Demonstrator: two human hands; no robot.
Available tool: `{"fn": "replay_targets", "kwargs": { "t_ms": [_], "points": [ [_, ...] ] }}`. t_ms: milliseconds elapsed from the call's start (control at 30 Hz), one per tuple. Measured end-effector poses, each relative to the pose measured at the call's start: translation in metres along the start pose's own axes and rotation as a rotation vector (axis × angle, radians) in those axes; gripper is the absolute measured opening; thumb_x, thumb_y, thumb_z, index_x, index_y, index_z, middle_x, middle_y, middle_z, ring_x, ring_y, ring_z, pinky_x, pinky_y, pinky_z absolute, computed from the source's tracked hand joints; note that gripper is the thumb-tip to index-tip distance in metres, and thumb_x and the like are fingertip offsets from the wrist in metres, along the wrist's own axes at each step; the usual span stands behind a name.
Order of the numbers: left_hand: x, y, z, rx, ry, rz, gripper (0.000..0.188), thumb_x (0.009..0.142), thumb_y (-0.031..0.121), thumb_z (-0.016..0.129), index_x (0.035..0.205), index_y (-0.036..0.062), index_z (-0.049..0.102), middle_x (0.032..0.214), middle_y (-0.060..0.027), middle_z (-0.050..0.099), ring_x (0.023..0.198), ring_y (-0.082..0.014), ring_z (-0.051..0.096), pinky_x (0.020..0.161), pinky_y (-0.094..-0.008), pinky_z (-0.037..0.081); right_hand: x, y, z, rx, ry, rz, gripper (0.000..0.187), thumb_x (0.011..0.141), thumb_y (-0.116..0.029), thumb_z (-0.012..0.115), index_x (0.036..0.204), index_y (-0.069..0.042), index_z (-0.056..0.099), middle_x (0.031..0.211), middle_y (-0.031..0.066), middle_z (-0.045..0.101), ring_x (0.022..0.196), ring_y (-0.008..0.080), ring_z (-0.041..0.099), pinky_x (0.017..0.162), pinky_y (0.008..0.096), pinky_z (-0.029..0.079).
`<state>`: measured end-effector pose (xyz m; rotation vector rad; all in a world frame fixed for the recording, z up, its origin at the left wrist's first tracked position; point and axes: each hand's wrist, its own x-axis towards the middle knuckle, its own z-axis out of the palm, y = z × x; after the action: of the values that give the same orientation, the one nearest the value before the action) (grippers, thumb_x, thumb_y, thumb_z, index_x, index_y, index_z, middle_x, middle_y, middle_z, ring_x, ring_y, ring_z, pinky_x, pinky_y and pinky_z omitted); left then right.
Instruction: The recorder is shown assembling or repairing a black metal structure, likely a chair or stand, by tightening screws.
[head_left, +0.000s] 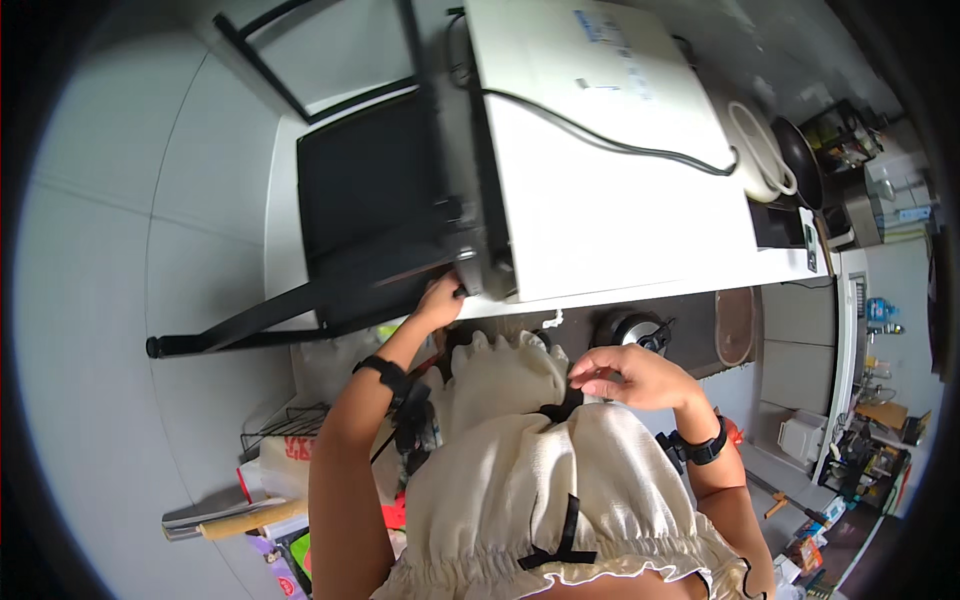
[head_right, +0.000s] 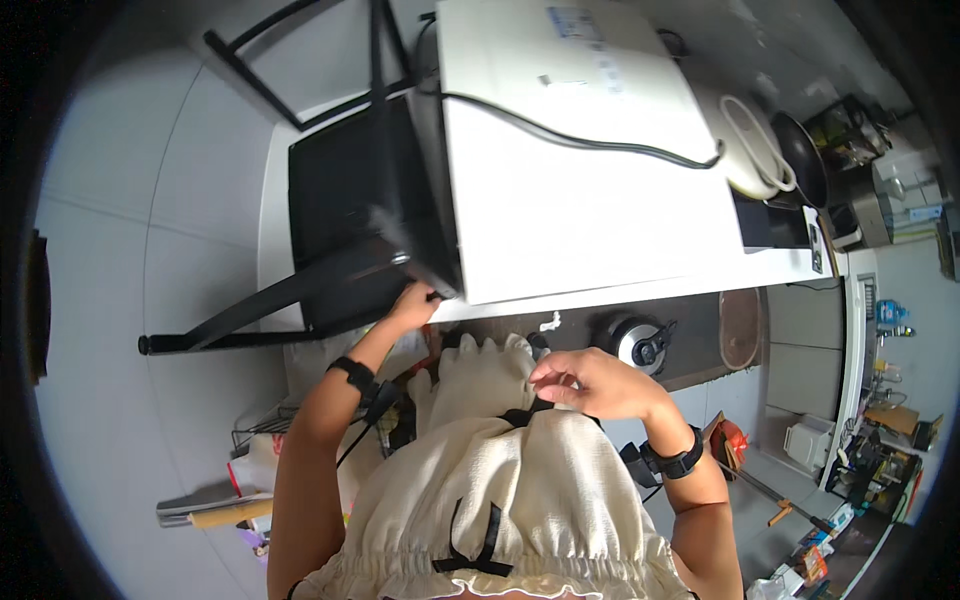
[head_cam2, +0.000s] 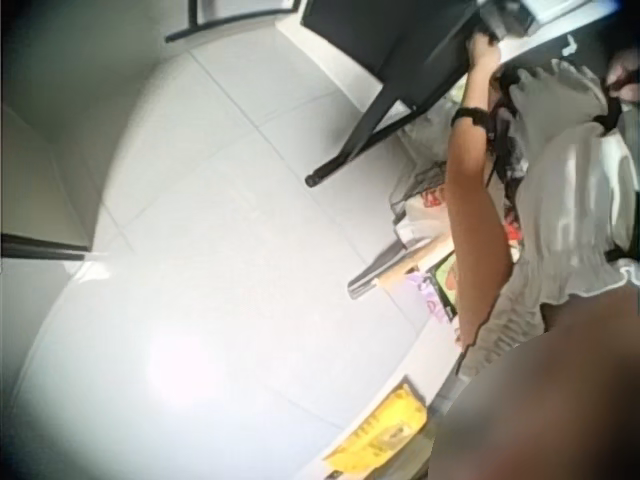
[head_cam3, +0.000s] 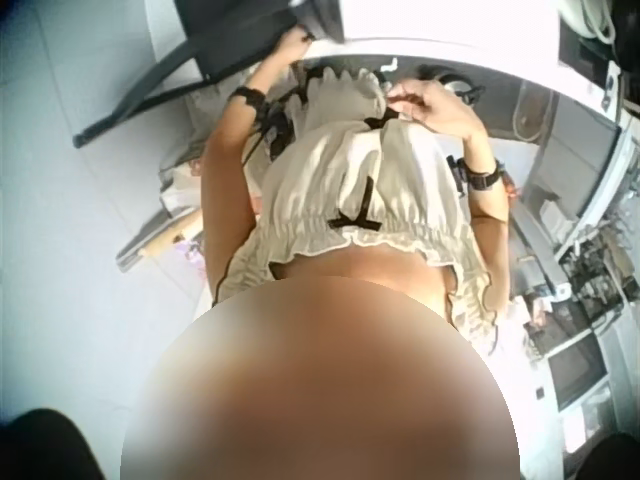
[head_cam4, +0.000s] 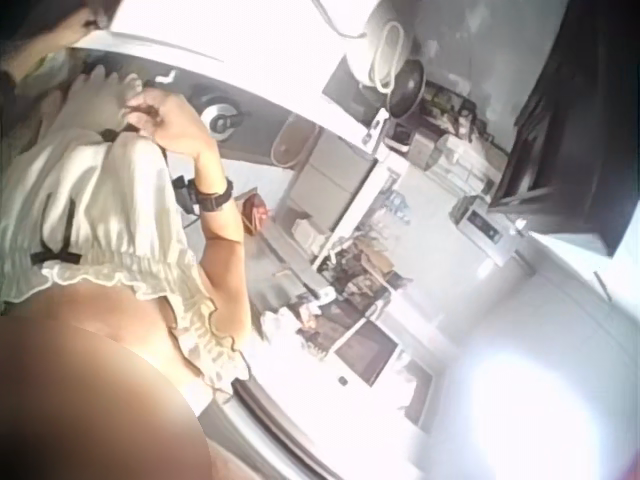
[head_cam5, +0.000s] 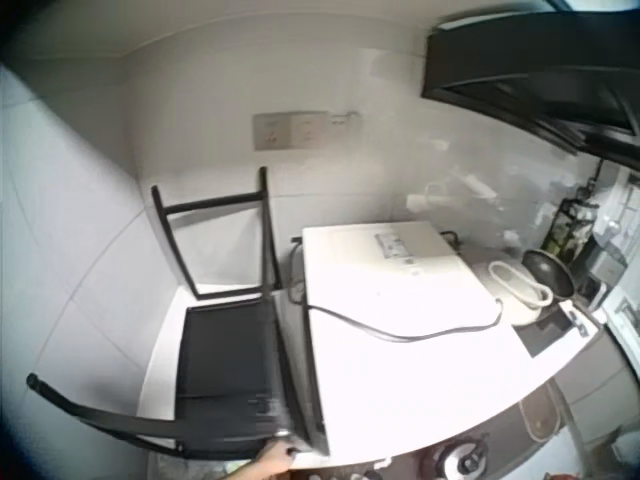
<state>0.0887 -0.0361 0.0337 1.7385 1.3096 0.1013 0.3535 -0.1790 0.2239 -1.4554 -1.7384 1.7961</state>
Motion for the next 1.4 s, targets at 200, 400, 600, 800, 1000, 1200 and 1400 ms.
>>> {"fn": "replay_targets", "kwargs": {
  "t_ms": [200,400,600,800,1000,1200,1400],
  "points": [
    [0.000,-0.030,0.038,0.230,0.228,0.157,0.033,0.068,0.014,0.066,0.097,0.0017,0.058,0.102,-0.0179,0.057,0.104,-0.0326,0.049,0.093,-0.0403,0.032,-0.063,-0.001,-0.063,-0.032,0.047,-0.278,0.020,0.082,-0.012,0.062,0.100,-0.002,0.059,0.091,0.0093,0.065,0.084,0.0194,0.063,0.073,0.0290,0.049],
    [0.005,-0.041,0.065,0.194,0.480,0.079,0.030,0.067,0.017,0.068,0.091,0.0009,0.061,0.094,-0.0191,0.059,0.098,-0.0332,0.051,0.090,-0.0409,0.033,-0.082,-0.041,-0.151,-0.425,0.350,-0.348,0.013,0.080,-0.010,0.062,0.090,-0.001,0.064,0.086,0.0098,0.066,0.080,0.0197,0.063,0.071,0.0286,0.048],
    [-0.003,-0.029,0.066,0.180,0.322,-0.124,0.043,0.070,0.010,0.064,0.109,-0.0006,0.050,0.107,-0.0212,0.055,0.107,-0.0370,0.046,0.094,-0.0423,0.033,0.024,-0.083,-0.239,-1.028,0.221,-0.368,0.016,0.080,-0.014,0.060,0.090,-0.002,0.064,0.086,0.0110,0.065,0.077,0.0253,0.061,0.070,0.0345,0.048],
    [-0.038,-0.001,0.080,-0.031,0.500,-0.124,0.072,0.073,-0.001,0.057,0.136,0.0030,0.023,0.128,-0.0214,0.044,0.104,-0.0359,0.051,0.090,-0.0369,0.041,0.132,-0.086,-0.255,-1.197,0.227,-0.391,0.032,0.077,-0.011,0.060,0.108,-0.004,0.054,0.098,0.0129,0.058,0.091,0.0285,0.055,0.081,0.0362,0.043],
    [-0.079,0.003,0.078,-0.313,0.529,-0.129,0.055,0.081,0.000,0.054,0.132,0.0086,0.034,0.125,-0.0108,0.050,0.117,-0.0216,0.046,0.092,-0.0338,0.039,0.186,-0.073,-0.261,-1.155,0.226,-0.400,0.034,0.079,-0.012,0.056,0.111,-0.004,0.047,0.104,0.0196,0.054,0.101,0.0359,0.051,0.088,0.0398,0.040],
    [-0.069,-0.014,0.047,-0.315,0.612,0.060,0.034,0.080,-0.002,0.053,0.114,0.0045,0.052,0.105,-0.0102,0.061,0.096,-0.0194,0.059,0.078,-0.0276,0.046,0.178,-0.076,-0.255,-1.439,0.449,-0.379,0.033,0.075,-0.001,0.052,0.107,0.000,0.048,0.095,0.0229,0.057,0.090,0.0379,0.057,0.079,0.0423,0.046],
    [-0.038,-0.032,0.001,-0.208,0.536,0.065,0.023,0.083,0.002,0.051,0.105,0.0020,0.059,0.098,-0.0091,0.065,0.087,-0.0153,0.061,0.075,-0.0239,0.045,0.055,-0.146,-0.124,-0.832,0.622,-0.703,0.018,0.070,0.002,0.049,0.086,0.001,0.057,0.069,0.0079,0.053,0.055,0.0166,0.048,0.054,0.0267,0.041]
  ]
}}
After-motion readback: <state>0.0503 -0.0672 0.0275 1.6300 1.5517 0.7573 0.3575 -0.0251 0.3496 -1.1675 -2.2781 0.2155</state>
